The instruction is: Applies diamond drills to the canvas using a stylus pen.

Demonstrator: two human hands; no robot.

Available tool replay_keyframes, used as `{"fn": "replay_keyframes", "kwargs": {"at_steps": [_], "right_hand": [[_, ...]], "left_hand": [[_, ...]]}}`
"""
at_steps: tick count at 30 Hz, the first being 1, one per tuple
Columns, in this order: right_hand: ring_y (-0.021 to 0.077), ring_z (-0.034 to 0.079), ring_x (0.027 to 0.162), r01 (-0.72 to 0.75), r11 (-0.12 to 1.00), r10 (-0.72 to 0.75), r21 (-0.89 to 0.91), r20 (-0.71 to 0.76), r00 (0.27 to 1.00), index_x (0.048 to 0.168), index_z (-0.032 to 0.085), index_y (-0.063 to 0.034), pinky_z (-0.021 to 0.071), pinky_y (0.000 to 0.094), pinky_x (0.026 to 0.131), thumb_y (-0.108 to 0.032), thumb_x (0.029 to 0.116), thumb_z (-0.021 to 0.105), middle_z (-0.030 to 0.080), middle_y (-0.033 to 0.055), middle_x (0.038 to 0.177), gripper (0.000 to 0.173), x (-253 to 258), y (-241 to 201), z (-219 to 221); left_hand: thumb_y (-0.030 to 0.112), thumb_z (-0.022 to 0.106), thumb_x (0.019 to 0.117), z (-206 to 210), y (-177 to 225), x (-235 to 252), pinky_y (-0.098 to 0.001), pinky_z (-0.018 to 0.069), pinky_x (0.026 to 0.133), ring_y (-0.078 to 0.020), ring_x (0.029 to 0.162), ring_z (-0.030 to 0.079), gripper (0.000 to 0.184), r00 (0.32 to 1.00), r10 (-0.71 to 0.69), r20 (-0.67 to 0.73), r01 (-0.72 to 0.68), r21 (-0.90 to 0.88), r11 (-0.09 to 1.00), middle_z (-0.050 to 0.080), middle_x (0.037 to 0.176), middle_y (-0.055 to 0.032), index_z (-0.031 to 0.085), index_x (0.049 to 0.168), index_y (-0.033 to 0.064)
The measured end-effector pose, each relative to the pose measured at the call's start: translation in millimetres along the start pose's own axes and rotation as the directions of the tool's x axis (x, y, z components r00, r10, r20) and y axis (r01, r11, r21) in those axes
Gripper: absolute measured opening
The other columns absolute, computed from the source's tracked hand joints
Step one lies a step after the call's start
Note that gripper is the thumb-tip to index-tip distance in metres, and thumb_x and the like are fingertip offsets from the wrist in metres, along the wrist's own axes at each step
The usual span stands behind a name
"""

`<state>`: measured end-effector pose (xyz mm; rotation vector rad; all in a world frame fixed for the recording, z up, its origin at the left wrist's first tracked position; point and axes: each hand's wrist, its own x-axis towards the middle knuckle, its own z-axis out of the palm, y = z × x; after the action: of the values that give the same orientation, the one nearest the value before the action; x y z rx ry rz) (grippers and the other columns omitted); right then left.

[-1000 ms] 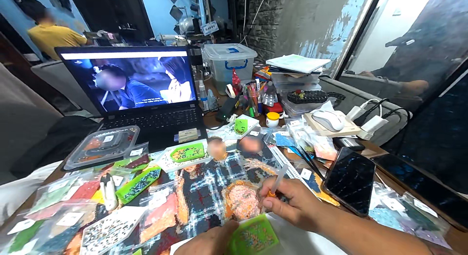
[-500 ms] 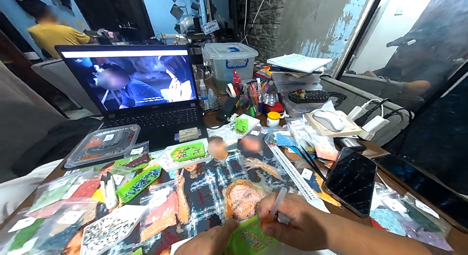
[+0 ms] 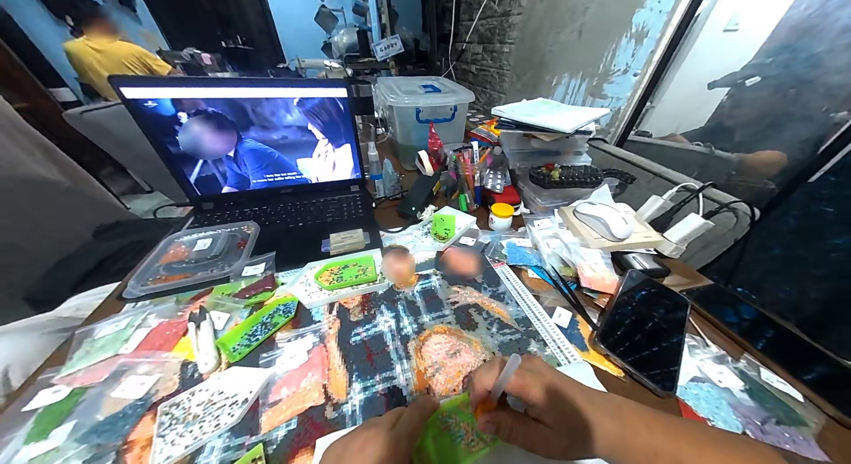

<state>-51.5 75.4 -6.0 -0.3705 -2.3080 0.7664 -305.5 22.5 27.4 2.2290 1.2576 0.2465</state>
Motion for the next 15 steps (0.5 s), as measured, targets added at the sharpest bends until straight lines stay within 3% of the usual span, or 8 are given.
{"fn": "replay_keyframes", "kwargs": {"at_steps": [6, 11, 15], "right_hand": [[0.0076, 0.061, 0.076, -0.025, 0.999, 0.027, 0.031, -0.057, 0.998, 0.111, 0.054, -0.0006, 0.0516, 0.0173, 0.070, -0.023, 0.1077, 0.053, 0.062, 0.0110, 0.087, 0.022, -0.8, 1.5, 0.3], [0.0019, 0.059, 0.071, -0.159, 0.983, 0.171, 0.091, -0.152, 0.973, 0.112, 0.055, -0.0022, 0.0496, 0.0163, 0.065, -0.031, 0.1075, 0.053, 0.066, 0.0066, 0.086, 0.029, -1.9, 3.8, -7.0], [0.0009, 0.060, 0.073, -0.234, 0.971, 0.241, 0.056, -0.202, 0.949, 0.111, 0.059, -0.0019, 0.0508, 0.0170, 0.067, -0.029, 0.1074, 0.053, 0.067, 0.0048, 0.087, 0.028, -3.9, 10.4, -15.3]], "left_hand": [[0.035, 0.072, 0.0950, -1.0, 2.7, 1.3, -0.0620, 0.0554, 0.078, -0.0422, 0.089, 0.071, 0.056, 1.000, -0.029, 0.013, 0.029, 0.012, 1.000, 0.073, 0.105, -0.0235, 0.061, 0.138, 0.0007], [0.035, 0.071, 0.0957, -3.1, 1.6, 2.6, -0.0623, 0.0546, 0.080, -0.0421, 0.090, 0.071, 0.057, 0.997, -0.043, 0.061, 0.041, 0.021, 0.999, 0.072, 0.106, -0.0232, 0.059, 0.141, 0.0016], [0.033, 0.072, 0.0949, -3.0, -0.1, 3.7, -0.0625, 0.0546, 0.082, -0.0421, 0.092, 0.071, 0.057, 0.998, -0.018, 0.066, 0.018, 0.010, 1.000, 0.072, 0.106, -0.0237, 0.059, 0.140, 0.0005]]}}
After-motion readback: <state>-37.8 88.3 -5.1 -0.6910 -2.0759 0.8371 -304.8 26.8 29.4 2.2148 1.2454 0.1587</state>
